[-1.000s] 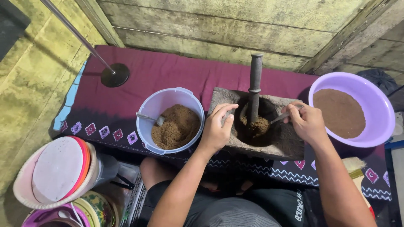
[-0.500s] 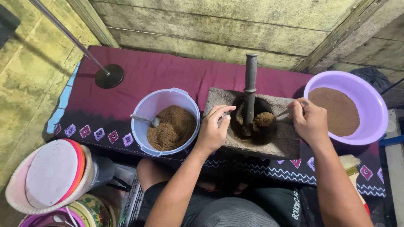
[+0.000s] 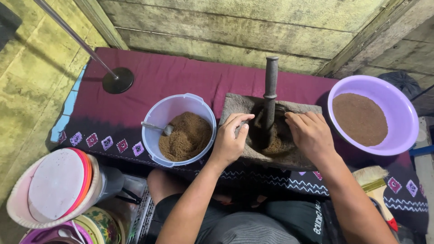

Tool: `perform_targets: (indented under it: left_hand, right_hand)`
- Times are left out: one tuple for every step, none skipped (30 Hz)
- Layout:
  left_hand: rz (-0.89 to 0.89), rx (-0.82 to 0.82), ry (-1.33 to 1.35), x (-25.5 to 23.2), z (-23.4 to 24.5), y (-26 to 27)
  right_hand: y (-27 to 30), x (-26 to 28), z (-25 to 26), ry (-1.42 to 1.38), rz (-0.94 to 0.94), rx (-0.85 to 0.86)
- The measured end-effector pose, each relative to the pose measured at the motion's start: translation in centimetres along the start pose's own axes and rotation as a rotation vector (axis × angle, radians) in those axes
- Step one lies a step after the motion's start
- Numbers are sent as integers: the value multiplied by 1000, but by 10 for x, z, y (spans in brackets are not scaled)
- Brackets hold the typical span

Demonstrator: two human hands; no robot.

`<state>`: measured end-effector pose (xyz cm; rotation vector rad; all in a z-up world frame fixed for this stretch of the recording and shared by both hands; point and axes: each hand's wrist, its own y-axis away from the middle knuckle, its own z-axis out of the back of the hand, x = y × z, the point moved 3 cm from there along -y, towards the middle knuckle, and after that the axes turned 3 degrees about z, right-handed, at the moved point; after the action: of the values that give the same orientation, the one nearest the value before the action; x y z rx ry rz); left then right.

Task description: Transferring brown powder from a stone mortar to a plastic bucket using a spoon and stirring the mixture.

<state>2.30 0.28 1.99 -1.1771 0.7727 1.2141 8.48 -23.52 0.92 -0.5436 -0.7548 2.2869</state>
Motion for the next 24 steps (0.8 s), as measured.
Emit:
perform_targets:
  left_hand:
    - [2, 0, 3, 0, 1, 0]
    - [0, 2, -1, -1, 1, 0]
    - [-2, 5, -4, -2, 0, -1]
    - [-3, 6, -1, -2, 0, -1]
    - [-4, 5, 0, -2, 0, -2]
    - [-4, 7, 1, -2, -1, -1]
    - [-2, 10, 4, -2, -1, 0]
    - [-5, 7, 3, -2, -1, -1]
    - [-8, 3, 1, -2, 0, -1]
    - [-8, 2, 0, -1, -1, 0]
    - [-11, 0, -3, -1, 0, 0]
    - [-13, -3, -5, 0, -1, 1]
    - [-12, -6, -6, -1, 0, 1]
    - [-12, -5, -6, -3, 1, 1]
    - [-12, -5, -7, -5, 1, 1]
    - [-15, -7, -9, -5, 1, 1]
    - [-18, -8, -9, -4, 0, 2]
    - [-16, -15, -8, -4, 0, 3]
    - [-15, -21, -10, -3, 1, 3]
    - [-17, -18, 2, -2, 1, 3]
    - [-20, -15, 14, -1, 0, 2]
    - [-23, -13, 14, -2, 1, 2]
    - [-7, -12, 56, -2, 1, 2]
    - [12, -14, 97, -2, 3, 3]
  right_hand:
    - [2, 0, 3, 1, 1, 3]
    - [5, 0, 6, -9, 11, 12]
    - [8, 0, 9, -19, 20, 21]
    - [8, 0, 11, -17, 20, 23]
    - [9, 0, 11, -27, 7, 49]
    - [11, 1, 12, -38, -8, 76]
    - [14, 1, 11, -37, -10, 80]
    - [16, 1, 7, -37, -12, 122]
    - [17, 1, 4, -37, -13, 164]
    - [18, 0, 3, -38, -12, 162]
    - [19, -1, 2, -33, -16, 137]
    - [20, -2, 1, -29, -18, 113]
    - [18, -2, 0, -31, -15, 112]
    - [16, -1, -2, -31, -25, 131]
    - [15, -1, -3, -30, -34, 150]
    - [17, -2, -1, -30, -32, 145]
    - [18, -3, 2, -15, -50, 135]
    - [20, -3, 5, -5, -63, 128]
    - [17, -3, 8, -8, -57, 127]
    - [17, -3, 12, -14, -59, 130]
    - [16, -2, 16, -19, -62, 133]
    - [17, -3, 20, -16, -63, 132]
    - [19, -4, 23, -26, -78, 127]
    - [20, -4, 26, -40, -91, 123]
